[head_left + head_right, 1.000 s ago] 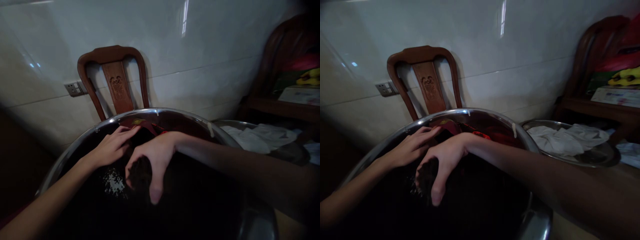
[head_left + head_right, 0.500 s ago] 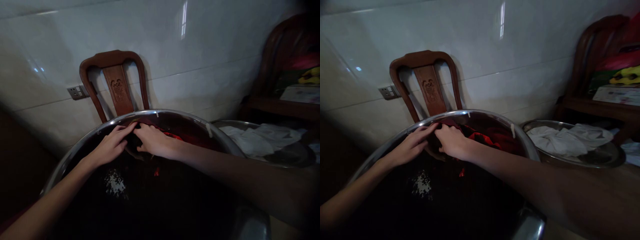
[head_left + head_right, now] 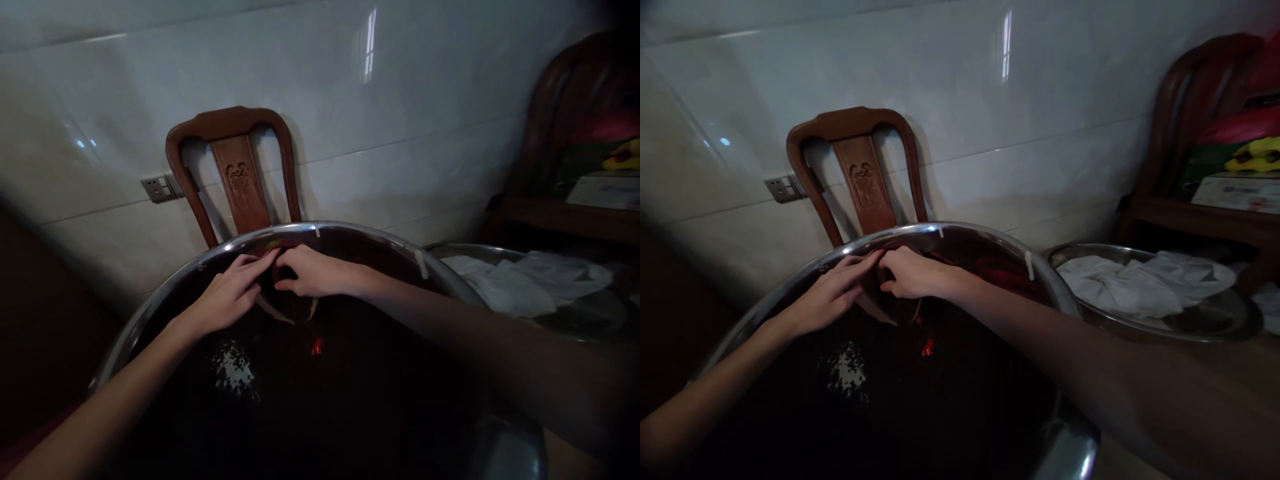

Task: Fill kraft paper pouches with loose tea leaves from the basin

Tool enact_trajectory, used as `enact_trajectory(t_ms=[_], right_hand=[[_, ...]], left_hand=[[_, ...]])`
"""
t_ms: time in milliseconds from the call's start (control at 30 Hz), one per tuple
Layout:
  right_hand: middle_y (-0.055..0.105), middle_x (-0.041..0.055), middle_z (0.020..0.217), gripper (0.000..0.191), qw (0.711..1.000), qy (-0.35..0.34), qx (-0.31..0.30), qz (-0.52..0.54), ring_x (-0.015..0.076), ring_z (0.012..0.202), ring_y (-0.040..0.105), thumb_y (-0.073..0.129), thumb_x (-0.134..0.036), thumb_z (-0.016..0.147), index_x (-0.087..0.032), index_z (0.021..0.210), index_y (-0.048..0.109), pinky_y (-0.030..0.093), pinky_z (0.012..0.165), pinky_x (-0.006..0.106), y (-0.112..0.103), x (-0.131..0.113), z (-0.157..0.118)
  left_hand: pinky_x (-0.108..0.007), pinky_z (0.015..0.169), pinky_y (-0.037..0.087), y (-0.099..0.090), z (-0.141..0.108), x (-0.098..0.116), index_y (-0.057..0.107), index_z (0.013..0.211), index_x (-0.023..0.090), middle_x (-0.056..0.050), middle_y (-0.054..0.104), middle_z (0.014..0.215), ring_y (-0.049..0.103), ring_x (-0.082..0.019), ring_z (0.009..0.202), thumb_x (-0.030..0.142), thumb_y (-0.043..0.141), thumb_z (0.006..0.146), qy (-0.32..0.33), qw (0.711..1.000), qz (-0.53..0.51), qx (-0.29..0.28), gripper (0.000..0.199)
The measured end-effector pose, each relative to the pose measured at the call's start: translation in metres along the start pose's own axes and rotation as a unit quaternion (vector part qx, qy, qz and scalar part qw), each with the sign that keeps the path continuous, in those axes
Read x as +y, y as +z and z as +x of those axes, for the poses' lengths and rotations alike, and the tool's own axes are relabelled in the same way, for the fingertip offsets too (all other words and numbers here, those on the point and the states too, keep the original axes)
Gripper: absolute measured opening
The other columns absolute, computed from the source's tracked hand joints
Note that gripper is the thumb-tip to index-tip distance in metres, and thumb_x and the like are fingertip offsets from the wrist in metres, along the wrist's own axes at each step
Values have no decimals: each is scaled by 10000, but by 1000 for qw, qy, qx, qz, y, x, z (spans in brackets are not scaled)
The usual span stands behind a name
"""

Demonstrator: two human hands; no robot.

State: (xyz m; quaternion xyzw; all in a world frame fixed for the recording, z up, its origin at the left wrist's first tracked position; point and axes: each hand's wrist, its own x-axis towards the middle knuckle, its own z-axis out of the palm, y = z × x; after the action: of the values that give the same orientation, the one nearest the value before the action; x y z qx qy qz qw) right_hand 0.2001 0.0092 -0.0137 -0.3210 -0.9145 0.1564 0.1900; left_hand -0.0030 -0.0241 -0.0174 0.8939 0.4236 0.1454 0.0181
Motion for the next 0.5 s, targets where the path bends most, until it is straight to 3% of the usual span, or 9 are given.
enact_trajectory(t_ms=[100,200,367,500], right_hand=[[627,45,754,191,999,21,-34,-13,106,626,519,555,-273,820,-135,877,673,387,583,250,4,0,0],[596,34,691,226,996,39,-75,-24,89,535,463,535,-329,823,-157,859,678,345,523,253,10,-3,-1],[613,80,867,184,983,58,-150,-86,150,663,541,552,-214,740,-188,868,682,360,537,270,18,-17,-8],[605,127,960,241,977,42,-136,-162,225,815,583,577,-155,729,-137,955,658,374,595,296,26,-19,-11]], left_hand=[[-489,1008,418,1,0,-1,154,1481,291,-65,354,1453,331,-265,1315,173,354,893,-1,1000,7,-1,632],[-463,977,451,2,-1,-2,149,1480,302,-59,348,1459,331,-267,1320,169,350,887,-1,1000,13,0,640],[-437,950,468,2,-2,0,122,1482,307,-56,342,1462,347,-256,1306,134,356,863,1,1000,24,-11,684],[-442,954,461,4,-2,1,114,1482,298,-66,379,1427,361,-235,1282,124,363,864,12,999,24,-19,689]])
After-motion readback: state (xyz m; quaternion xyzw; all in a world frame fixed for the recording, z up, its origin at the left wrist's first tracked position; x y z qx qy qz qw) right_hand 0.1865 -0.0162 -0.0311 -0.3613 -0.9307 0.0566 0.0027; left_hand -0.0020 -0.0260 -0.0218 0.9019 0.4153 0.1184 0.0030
